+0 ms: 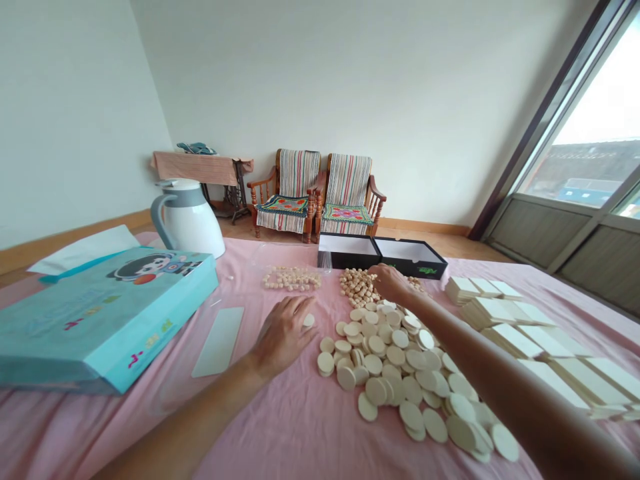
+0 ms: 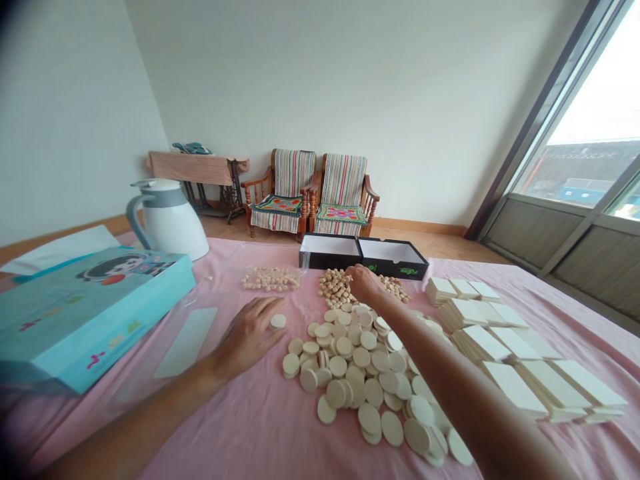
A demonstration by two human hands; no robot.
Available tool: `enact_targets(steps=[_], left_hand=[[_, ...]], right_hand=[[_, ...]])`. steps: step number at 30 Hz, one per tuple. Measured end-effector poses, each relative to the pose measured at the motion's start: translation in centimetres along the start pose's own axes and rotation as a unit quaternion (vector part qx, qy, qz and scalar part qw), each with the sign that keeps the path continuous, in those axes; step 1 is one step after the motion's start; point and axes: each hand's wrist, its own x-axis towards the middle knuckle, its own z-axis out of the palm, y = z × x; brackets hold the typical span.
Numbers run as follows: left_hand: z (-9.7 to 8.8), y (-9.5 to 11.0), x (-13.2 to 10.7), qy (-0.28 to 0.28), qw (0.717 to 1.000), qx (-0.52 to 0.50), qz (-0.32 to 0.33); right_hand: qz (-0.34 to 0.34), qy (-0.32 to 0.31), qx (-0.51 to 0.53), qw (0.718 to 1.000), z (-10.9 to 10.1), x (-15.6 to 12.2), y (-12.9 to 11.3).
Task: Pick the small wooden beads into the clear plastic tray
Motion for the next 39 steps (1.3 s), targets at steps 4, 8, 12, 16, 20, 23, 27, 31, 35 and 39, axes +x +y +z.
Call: enact_targets(steps=[4,8,12,16,20,23,27,31,35,39], left_hand=[[-0.9,2.2,-0.3,0.020,0.998,0.019,0.054],[-0.9,4.1,-1.0,-0.070,0.990,0.024,0.117],[-0.4,5.0,-1.5,-0.140,0.984,0.002,0.109],[-0.2,4.9,-1.5,-0.179,0.982,-0.003,0.061],[-0.3,4.6,-1.4,-0.208,0.978,-0.019,0.018],[-0.3,4.5,-1.5,-0.211,0.977,-0.025,0.005],[-0.1,4.5,-1.5,-0.210,0.978,-0.022,0.004],[0.1,4.3,-1.5,-0.211,0.978,-0.010,0.001],[0.2,4.3,-1.5,-0.221,0.975,0.005,-0.010],[0.0,4.4,-1.5,-0.217,0.976,0.014,-0.009]], right_hand=[[0.024,-0.015,-0.024,0.999,1.3,2.5,-0.3],[0.056,-0.010,-0.026,0.998,2.6,3.1,0.2],[0.069,0.014,-0.010,0.997,2.9,3.0,0.7],[0.055,0.054,0.021,0.997,1.6,3.8,0.0],[-0.011,0.104,0.117,0.988,-0.4,5.4,-2.8],[-0.048,0.128,0.210,0.968,-1.4,6.5,-5.6],[-0.075,0.112,0.238,0.962,-2.1,7.0,-7.6],[-0.057,0.114,0.132,0.983,-1.9,6.4,-5.9],[-0.013,-0.004,0.013,1.000,-0.4,5.1,-2.8],[0.021,-0.039,-0.017,0.999,1.1,3.9,-1.2]])
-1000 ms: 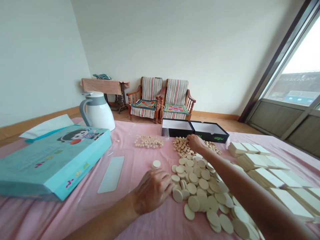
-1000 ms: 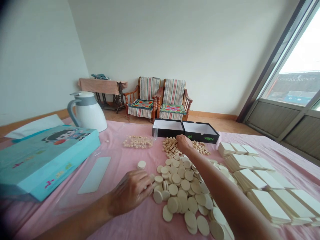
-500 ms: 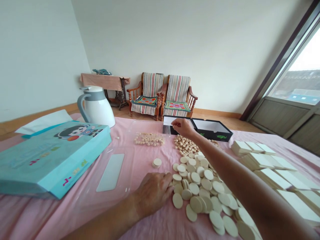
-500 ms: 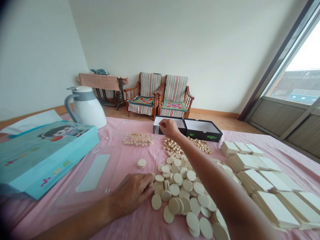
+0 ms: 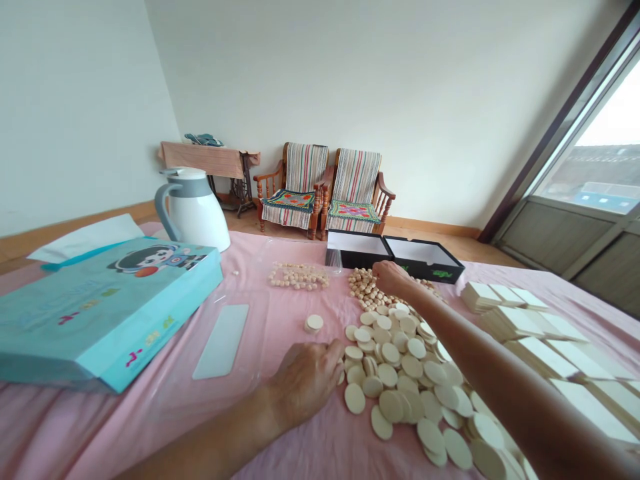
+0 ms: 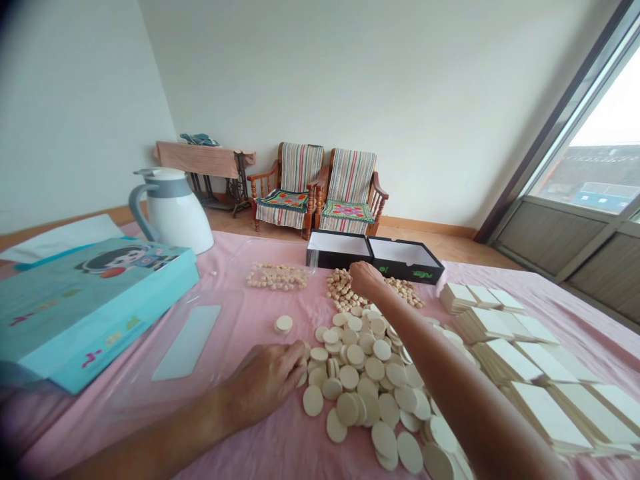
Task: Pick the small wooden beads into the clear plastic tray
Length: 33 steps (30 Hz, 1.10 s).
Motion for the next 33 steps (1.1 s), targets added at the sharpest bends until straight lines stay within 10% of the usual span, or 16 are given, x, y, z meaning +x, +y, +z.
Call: enact_targets(steps=[9,15,21,33], left_hand=[[-0.2,0.1,0.1,0.006,1.000,-0.004,0.006],[0.0,-0.2,0.0,0.005,1.000,-0.016,0.006],[0.0,-0.3,-0.1,0.003,1.000,-0.015,0.007],[-0.3,-0.1,0.0,0.000,1.000,0.000,0.011]], right_hand=[[0.020,0.054,0.019,0.998,0.1,-0.4,0.5],[-0.049,0.167,0.207,0.963,-2.7,1.1,-3.7],[-0.125,0.155,0.321,0.926,-3.4,2.3,-6.5],[-0.047,0.016,0.024,0.998,0.8,0.7,0.5]])
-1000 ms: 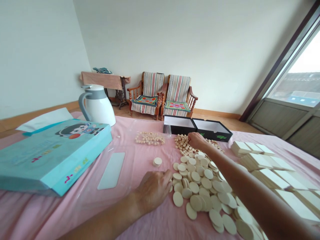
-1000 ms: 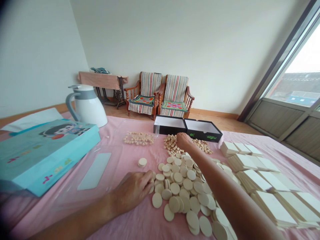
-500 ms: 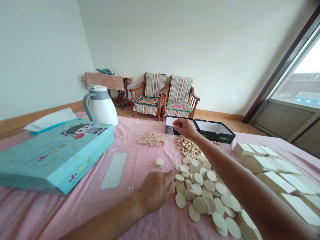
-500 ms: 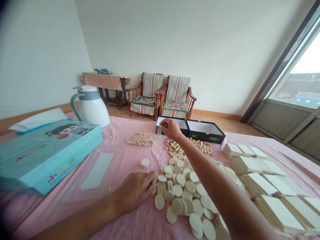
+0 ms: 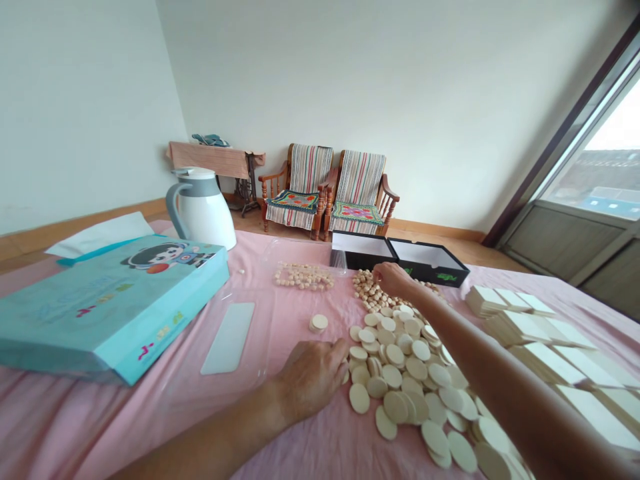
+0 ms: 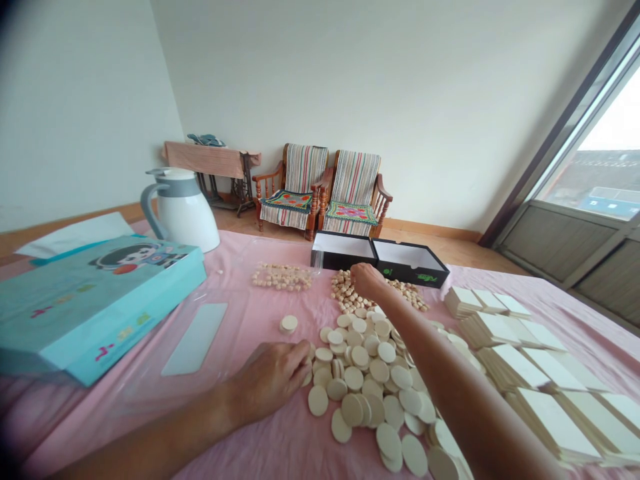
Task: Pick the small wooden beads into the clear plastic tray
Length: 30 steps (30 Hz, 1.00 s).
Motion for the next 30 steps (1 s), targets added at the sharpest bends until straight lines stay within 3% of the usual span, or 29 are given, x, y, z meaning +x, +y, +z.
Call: enact_targets(steps=[8,13,18,22,26,30], left_hand=[[0.1,0.0,-0.1,0.005,1.000,0.010,-0.002],[0.2,0.0,-0.1,0.004,1.000,0.010,0.001],[0.4,-0.2,-0.1,0.010,1.000,-0.001,0.000],[0.6,-0.3,-0.1,0.013,1.000,-0.001,-0.003],[0.5,-0.3,-0.1,0.011,1.000,0.000,0.000],[0.3,-0.2,-0.1,0.008,1.000,0.003,-0.001]], right_hand=[[0.013,0.014,-0.002,1.000,1.6,-0.3,0.4],[0.018,0.058,0.011,0.998,0.7,-0.1,-0.8],[-0.016,0.143,0.199,0.969,-1.4,1.5,-4.0],[-0.063,0.134,0.314,0.938,-2.1,2.3,-6.2],[-0.033,0.138,0.174,0.974,-1.9,1.9,-5.6],[0.002,0.050,0.033,0.998,-0.8,1.1,-3.3]])
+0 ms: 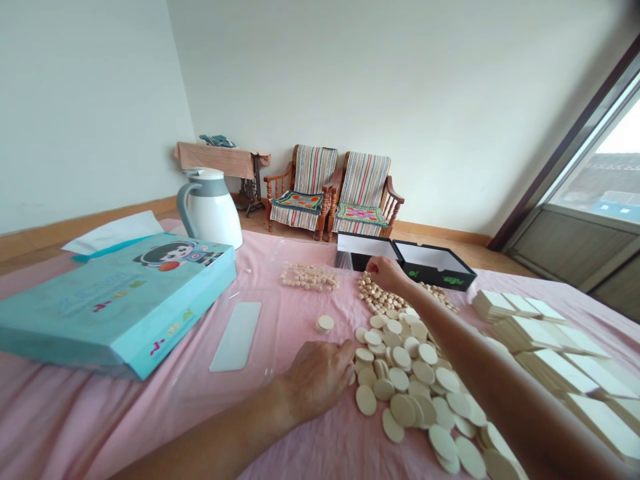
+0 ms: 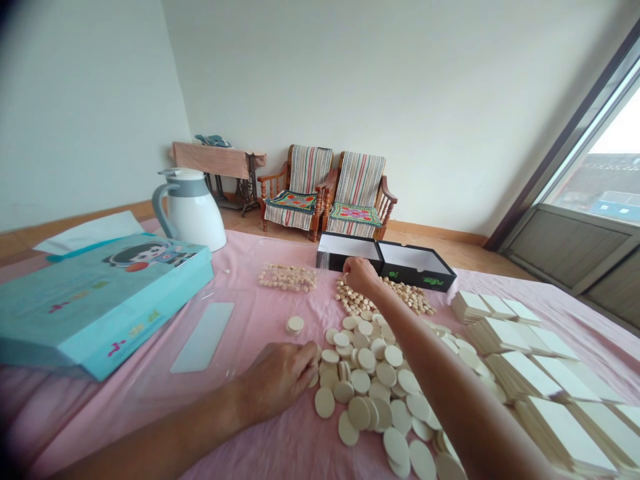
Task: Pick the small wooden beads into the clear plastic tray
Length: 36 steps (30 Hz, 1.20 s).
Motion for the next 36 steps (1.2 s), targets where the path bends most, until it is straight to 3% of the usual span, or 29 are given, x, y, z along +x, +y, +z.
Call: enact_targets(steps=[5,10,13,16,19,22,24,30,36], left_hand=[[0.1,0.0,0.0,0.001,1.000,0.003,0.005],[0.1,0.0,0.0,0.000,1.000,0.004,0.003],[0.0,0.1,0.0,-0.002,1.000,0.005,-0.003],[-0.1,0.1,-0.1,-0.005,1.000,0.001,-0.003],[-0.1,0.1,-0.1,-0.006,1.000,-0.007,0.000],[-0.1,0.1,-0.1,-0.005,1.000,-0.010,-0.003],[-0.1,0.0,-0.1,-0.005,1.000,-0.010,-0.005],[-0.1,0.0,0.0,-0.004,1.000,-0.008,-0.004],[-0.2,0.1,-0.1,-0.009,1.000,-0.014,-0.007]], right_hand=[[0.001,-0.055,-0.028,0.998,1.6,-0.6,1.8],[0.011,-0.056,-0.025,0.998,2.4,-0.6,1.9],[0.029,-0.029,-0.024,0.999,2.1,-0.6,1.6],[0.037,0.057,0.015,0.998,1.2,-0.2,0.6],[0.008,0.134,0.116,0.984,-0.1,0.6,-1.3],[-0.027,0.134,0.215,0.967,-1.0,1.2,-3.5],[-0.044,0.131,0.228,0.964,-1.1,1.2,-4.6],[-0.176,0.048,0.059,0.982,0.2,-0.7,-6.7],[-0.176,0.015,-0.062,0.982,1.3,-0.6,-9.1]])
